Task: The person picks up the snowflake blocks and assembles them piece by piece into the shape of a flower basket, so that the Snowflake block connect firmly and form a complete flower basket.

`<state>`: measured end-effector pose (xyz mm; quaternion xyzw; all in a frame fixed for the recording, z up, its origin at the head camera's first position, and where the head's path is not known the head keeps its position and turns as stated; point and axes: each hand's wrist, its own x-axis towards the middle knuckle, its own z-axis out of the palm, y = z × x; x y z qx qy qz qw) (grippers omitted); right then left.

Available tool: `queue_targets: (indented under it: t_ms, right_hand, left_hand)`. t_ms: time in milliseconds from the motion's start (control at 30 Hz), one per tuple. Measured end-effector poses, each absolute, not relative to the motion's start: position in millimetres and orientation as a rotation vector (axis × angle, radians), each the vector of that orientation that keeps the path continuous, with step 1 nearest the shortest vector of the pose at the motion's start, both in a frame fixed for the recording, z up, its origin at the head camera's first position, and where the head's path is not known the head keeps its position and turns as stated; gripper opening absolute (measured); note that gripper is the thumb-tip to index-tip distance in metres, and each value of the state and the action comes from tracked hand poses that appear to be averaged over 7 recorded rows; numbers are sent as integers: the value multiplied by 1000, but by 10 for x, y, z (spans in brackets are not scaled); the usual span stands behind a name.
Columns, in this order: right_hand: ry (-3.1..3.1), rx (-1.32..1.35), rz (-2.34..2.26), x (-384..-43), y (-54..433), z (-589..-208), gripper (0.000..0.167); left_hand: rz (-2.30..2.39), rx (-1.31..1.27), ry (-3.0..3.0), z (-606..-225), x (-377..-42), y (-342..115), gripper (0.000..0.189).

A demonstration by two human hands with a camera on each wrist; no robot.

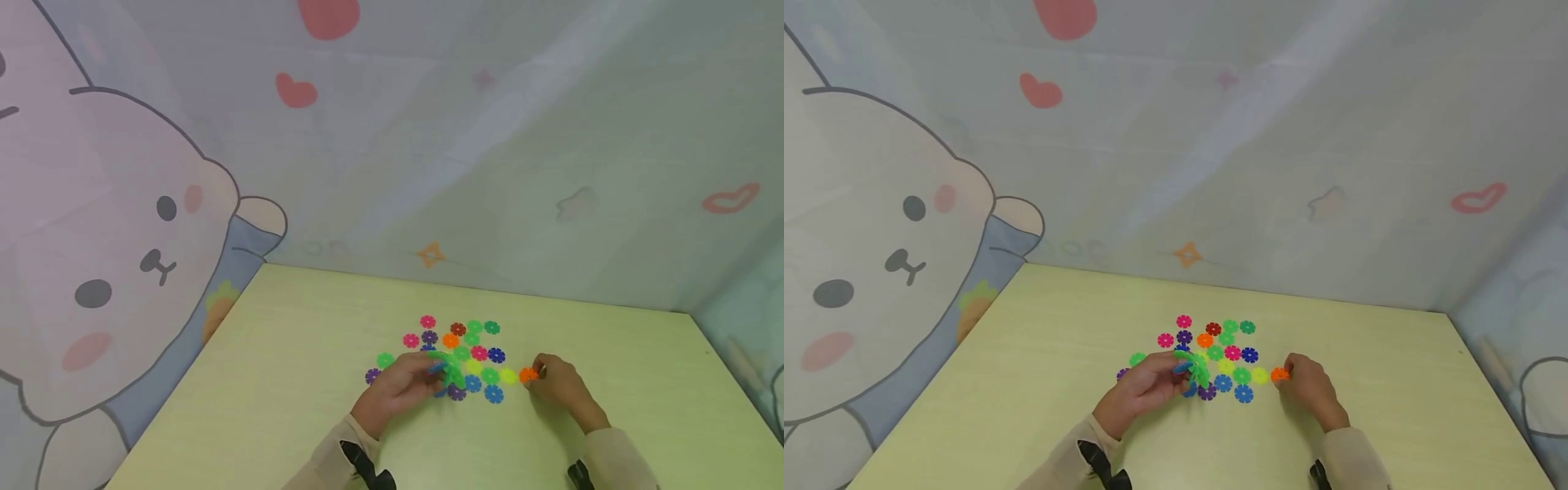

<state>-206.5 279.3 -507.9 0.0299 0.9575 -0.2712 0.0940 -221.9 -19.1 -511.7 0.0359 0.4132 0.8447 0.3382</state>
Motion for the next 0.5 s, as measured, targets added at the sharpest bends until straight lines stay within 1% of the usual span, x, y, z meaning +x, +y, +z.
queue_targets:
  t_ms: [100, 200, 367, 433, 500]
  right_hand:
    - [2856, 23, -877, -2026, 2774, -5059, 8]
    - [2849, -152, -1078, -1946, 2681, -4949, 8]
    - [2810, -519, -1375, -1781, 2360, -4665, 8]
    - [2822, -591, -1395, -1734, 2236, -4601, 7]
    - [2845, -607, -1388, -1705, 2143, -4581, 8]
  left_hand:
    - [2192, 110, 1071, -5118, -2212, -178, 36]
    - [2188, 118, 1064, -5120, -2208, -168, 36]
    - [2202, 87, 1053, -5115, -2208, -143, 34]
    - [2200, 82, 1055, -5112, -2208, -132, 33]
    - [2195, 86, 1058, -5106, -2206, -120, 30]
